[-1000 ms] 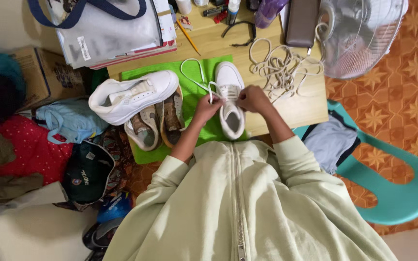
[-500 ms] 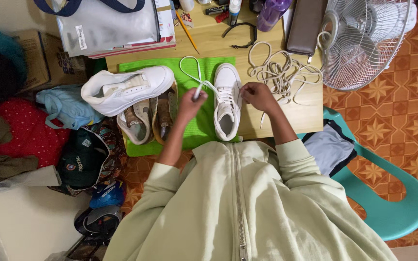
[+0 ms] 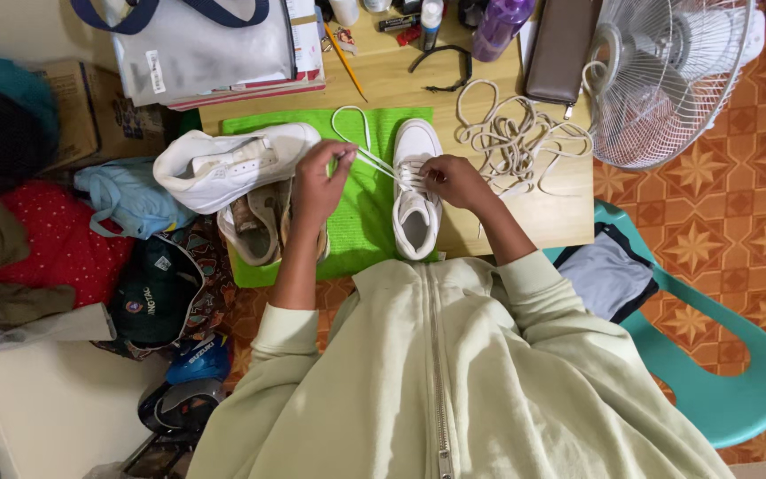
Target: The person threads white shoelaces through the eyelets of a white sneaker placed on a green mat. They pull the laces tight, adjust the loops, and tie a knot to secure the laces.
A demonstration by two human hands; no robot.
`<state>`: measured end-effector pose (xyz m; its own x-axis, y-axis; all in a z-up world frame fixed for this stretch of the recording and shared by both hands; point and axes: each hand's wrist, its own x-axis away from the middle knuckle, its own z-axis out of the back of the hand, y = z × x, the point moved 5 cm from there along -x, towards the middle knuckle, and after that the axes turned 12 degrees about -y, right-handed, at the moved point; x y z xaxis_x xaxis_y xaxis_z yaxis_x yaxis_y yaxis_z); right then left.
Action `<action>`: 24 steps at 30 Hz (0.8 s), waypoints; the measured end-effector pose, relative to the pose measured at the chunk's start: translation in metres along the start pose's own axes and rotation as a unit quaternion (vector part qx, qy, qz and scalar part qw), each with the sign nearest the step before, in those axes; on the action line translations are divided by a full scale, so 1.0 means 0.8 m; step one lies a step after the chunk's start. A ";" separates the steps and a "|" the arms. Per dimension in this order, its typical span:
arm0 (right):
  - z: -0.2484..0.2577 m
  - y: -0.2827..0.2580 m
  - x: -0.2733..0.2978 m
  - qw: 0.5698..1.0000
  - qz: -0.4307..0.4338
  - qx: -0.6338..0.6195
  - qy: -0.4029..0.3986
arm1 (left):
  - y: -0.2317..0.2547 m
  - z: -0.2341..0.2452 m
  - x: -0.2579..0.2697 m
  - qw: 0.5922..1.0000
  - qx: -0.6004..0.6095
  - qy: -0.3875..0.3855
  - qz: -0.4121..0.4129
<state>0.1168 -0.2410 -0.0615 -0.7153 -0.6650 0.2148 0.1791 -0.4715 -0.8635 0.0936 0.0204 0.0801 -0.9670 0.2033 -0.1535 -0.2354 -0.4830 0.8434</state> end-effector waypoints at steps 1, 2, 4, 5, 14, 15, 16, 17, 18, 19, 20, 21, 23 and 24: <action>-0.002 0.000 -0.006 1.000 -0.009 0.015 -0.023 | 0.007 0.006 -0.003 1.000 0.003 0.015 -0.025; -0.005 -0.001 -0.012 0.998 -0.018 0.031 -0.047 | 0.010 0.011 -0.003 0.999 0.027 0.013 -0.019; -0.005 0.000 -0.018 0.995 -0.033 0.062 -0.076 | 0.012 0.023 -0.006 0.997 0.077 0.006 -0.010; -0.005 0.001 -0.020 0.993 -0.038 0.075 -0.084 | 0.008 0.031 -0.006 0.996 0.092 0.016 0.014; -0.004 0.016 -0.022 0.988 -0.083 0.052 -0.116 | -0.038 0.052 0.005 0.958 -0.241 0.009 0.155; -0.006 0.016 -0.022 0.988 -0.082 0.042 -0.122 | -0.036 0.036 0.008 0.957 -0.259 0.011 0.131; -0.007 0.016 -0.025 0.987 -0.078 0.058 -0.128 | -0.034 0.016 0.009 0.955 -0.276 0.012 0.107; -0.010 0.015 -0.029 0.985 -0.074 0.073 -0.136 | -0.038 -0.012 0.011 0.962 -0.240 -0.020 0.125; -0.012 0.015 -0.033 0.983 -0.070 0.088 -0.143 | -0.041 -0.042 0.013 0.967 -0.204 -0.053 0.142; -0.013 0.019 -0.036 0.979 -0.088 0.100 -0.156 | -0.043 -0.074 0.014 0.970 -0.166 -0.093 0.150; -0.015 0.022 -0.040 0.974 -0.105 0.112 -0.169 | -0.044 -0.103 0.016 0.970 -0.128 -0.132 0.157; -0.015 0.027 -0.043 0.968 -0.122 0.125 -0.180 | -0.045 -0.126 0.020 0.973 -0.089 -0.145 0.157; -0.016 0.035 -0.044 0.968 -0.134 0.095 -0.192 | -0.051 -0.158 0.029 0.973 -0.051 -0.157 0.163; -0.017 0.041 -0.043 0.967 -0.140 0.080 -0.198 | -0.057 -0.171 0.034 0.972 -0.052 -0.156 0.170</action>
<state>0.1382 -0.2255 -0.1035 -0.4425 -0.6534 0.6143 0.1404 -0.7270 -0.6722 0.0648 -0.0683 -0.0332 -0.9175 0.2583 0.3023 0.0677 -0.6477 0.7589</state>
